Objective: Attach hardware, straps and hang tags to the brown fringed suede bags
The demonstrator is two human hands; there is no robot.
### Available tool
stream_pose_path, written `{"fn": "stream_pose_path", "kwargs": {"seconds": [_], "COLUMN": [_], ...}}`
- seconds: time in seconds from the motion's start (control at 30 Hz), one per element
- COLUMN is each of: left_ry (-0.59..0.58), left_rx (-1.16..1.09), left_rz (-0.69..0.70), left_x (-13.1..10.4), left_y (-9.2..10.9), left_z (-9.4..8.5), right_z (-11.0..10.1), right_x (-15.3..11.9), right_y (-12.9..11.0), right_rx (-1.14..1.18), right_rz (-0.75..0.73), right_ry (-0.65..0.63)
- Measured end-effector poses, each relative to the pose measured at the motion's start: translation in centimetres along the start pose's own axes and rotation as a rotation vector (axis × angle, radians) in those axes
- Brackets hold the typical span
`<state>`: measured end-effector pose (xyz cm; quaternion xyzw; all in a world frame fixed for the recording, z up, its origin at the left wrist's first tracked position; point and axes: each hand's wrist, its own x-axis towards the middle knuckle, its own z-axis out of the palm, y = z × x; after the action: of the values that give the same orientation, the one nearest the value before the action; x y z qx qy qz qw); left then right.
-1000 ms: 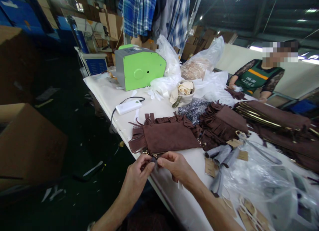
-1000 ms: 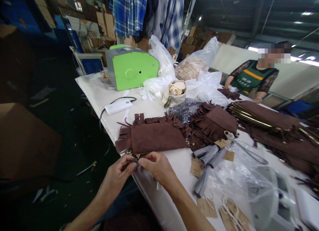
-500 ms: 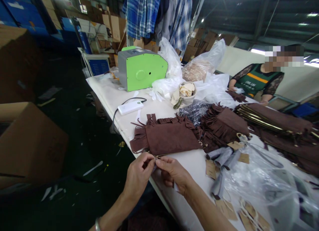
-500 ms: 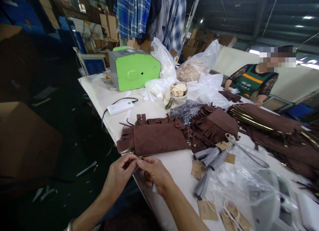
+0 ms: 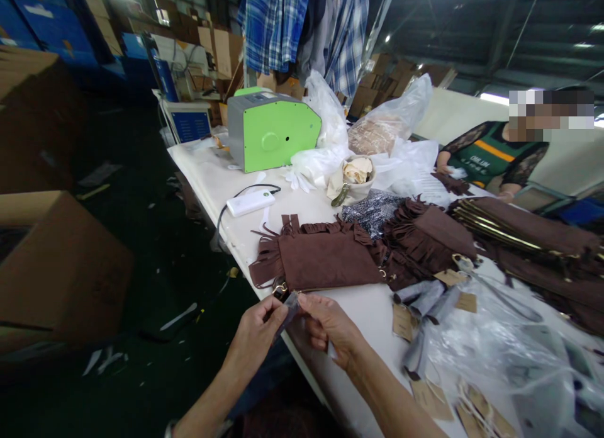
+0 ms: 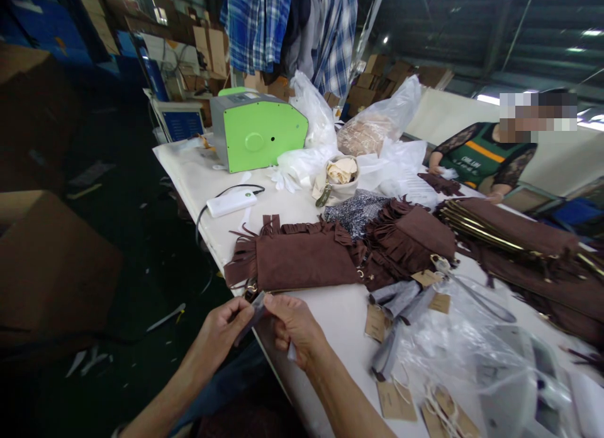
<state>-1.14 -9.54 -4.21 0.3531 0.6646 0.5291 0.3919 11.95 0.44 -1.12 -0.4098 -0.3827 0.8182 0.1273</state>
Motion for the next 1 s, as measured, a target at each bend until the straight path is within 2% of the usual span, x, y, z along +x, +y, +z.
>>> {"fn": "stream_pose_path", "kwargs": {"seconds": [0.1,0.17,0.3,0.5,0.6,0.73,0.83,0.93,1.0], "left_ry": [0.071,0.046,0.037,0.026,0.057,0.042,0.095,0.210,0.246], "left_rx": [0.105,0.084,-0.008,-0.252,-0.303,-0.287,-0.083,0.225,0.357], "left_rz": [0.083,0.092,0.048,-0.083,-0.092,-0.119,0.016,0.308,0.501], "left_x": [-0.3,-0.4,-0.2,0.3,0.4,0.5,0.2,-0.2,-0.5], "left_y": [0.7,1.0,0.9,0.4,0.3,0.5,1.2,1.7,1.6], "left_z": [0.0,0.0,0.2,0.5,0.6,0.8,0.8,0.8,0.8], "right_z": [0.0,0.2,0.5,0.2,0.5,1.4,1.8,2.1,2.2], "right_x": [0.0,0.1,0.1,-0.1,-0.1,0.0,0.1,0.2,0.1], "right_y": [0.0,0.1,0.2,-0.2,-0.2,-0.1,-0.3,-0.3,-0.3], "right_rx": [-0.011,-0.010,-0.005,0.020,0.026,-0.061,-0.124,-0.131,-0.132], "right_rz": [-0.011,-0.022,-0.021,0.033,0.020,-0.018,-0.036,-0.069,-0.080], "right_ry": [0.024,0.055,0.081,-0.003,0.062,0.138,0.192,0.221,0.233]}}
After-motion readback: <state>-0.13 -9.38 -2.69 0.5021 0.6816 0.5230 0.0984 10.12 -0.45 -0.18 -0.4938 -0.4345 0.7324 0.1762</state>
